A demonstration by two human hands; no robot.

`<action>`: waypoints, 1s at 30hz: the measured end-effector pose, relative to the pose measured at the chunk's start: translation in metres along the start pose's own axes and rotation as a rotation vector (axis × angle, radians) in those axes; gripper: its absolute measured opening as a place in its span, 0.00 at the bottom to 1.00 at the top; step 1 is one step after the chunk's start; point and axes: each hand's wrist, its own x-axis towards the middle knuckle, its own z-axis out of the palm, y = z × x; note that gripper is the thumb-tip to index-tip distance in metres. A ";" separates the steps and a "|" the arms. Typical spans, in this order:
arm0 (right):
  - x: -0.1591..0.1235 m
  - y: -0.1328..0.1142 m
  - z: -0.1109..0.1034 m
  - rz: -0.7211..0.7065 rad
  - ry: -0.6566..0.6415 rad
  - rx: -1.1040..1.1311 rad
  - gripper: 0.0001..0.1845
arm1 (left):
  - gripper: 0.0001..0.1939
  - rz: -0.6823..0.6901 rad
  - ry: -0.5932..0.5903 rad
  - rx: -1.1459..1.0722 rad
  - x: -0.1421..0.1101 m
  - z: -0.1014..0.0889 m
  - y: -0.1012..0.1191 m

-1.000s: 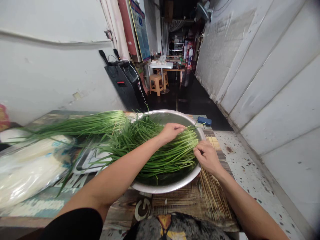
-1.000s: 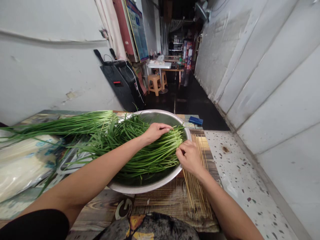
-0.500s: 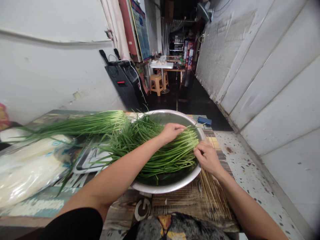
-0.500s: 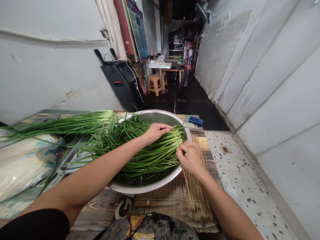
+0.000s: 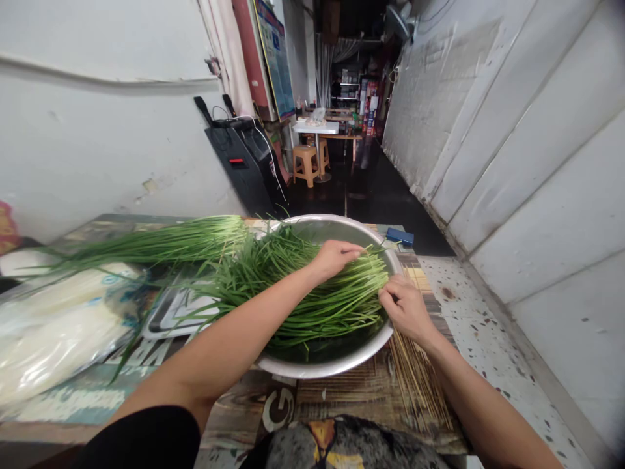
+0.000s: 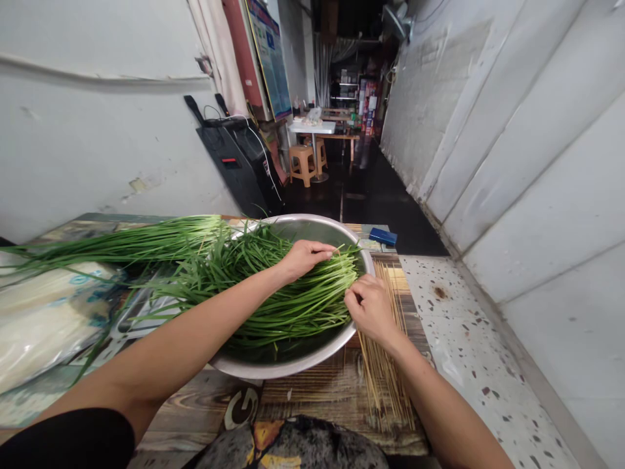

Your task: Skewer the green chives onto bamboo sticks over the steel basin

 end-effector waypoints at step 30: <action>0.016 -0.025 -0.028 0.093 0.011 -0.124 0.17 | 0.20 0.037 -0.342 -0.222 -0.014 -0.042 0.043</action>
